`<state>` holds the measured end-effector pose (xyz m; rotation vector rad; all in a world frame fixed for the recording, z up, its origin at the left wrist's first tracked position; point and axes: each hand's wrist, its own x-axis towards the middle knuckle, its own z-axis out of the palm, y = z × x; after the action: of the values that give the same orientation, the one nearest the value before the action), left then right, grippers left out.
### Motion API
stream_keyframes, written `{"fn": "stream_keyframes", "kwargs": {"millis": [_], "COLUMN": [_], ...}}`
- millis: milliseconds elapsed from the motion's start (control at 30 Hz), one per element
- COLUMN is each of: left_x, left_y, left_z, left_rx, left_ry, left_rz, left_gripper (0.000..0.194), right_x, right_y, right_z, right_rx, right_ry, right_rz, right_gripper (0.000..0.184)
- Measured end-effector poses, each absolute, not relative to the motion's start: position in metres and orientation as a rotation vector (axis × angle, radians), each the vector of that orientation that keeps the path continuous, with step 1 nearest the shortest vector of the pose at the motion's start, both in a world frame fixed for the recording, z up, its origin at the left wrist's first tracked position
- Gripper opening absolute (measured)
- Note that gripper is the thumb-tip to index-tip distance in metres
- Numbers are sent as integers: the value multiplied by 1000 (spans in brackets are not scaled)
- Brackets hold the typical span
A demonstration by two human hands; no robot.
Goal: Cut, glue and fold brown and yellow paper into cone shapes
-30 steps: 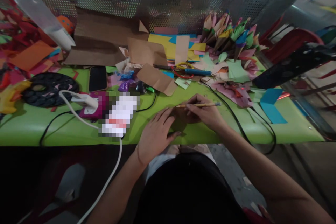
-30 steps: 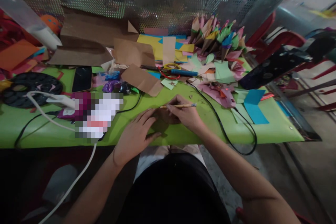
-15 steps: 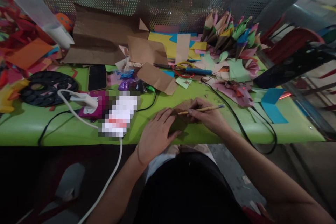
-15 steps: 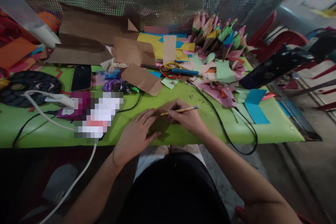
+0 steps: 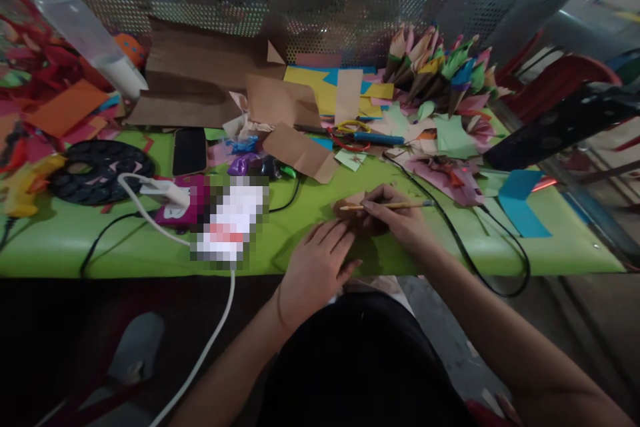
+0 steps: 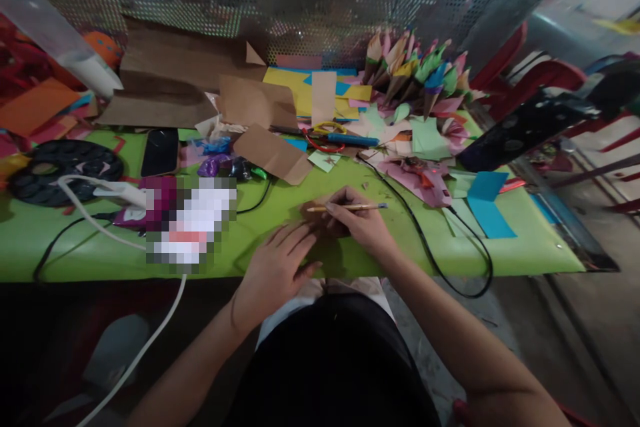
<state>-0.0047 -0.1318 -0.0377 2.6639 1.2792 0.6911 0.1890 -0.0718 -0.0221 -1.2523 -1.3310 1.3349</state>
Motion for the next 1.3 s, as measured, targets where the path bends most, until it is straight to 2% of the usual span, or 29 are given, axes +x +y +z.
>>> {"fn": "stream_keyframes", "kwargs": {"millis": [167,633,967,1300], "left_x": [2,0,-1,-3], "left_y": [-131,-130,-130,-128], "left_z": [-40,-39,-39,-38], "left_rx": [2642,2649,2668,2681], "left_ry": [1321,1305,1310,1302], "left_rz": [504,488,461,456], "left_gripper": [58,56,54,58], "right_x": [188,179,200,223], "right_y": [-70,-71,-67,-64], "right_z": [-23,-27,-32,-33], "right_rx": [-1241,-1305,-1396,-1437], "right_ry": [-1373,-1488,-1554,-1436], "right_rz": [1340,1290,949,847], "right_gripper": [38,25,19,16]}}
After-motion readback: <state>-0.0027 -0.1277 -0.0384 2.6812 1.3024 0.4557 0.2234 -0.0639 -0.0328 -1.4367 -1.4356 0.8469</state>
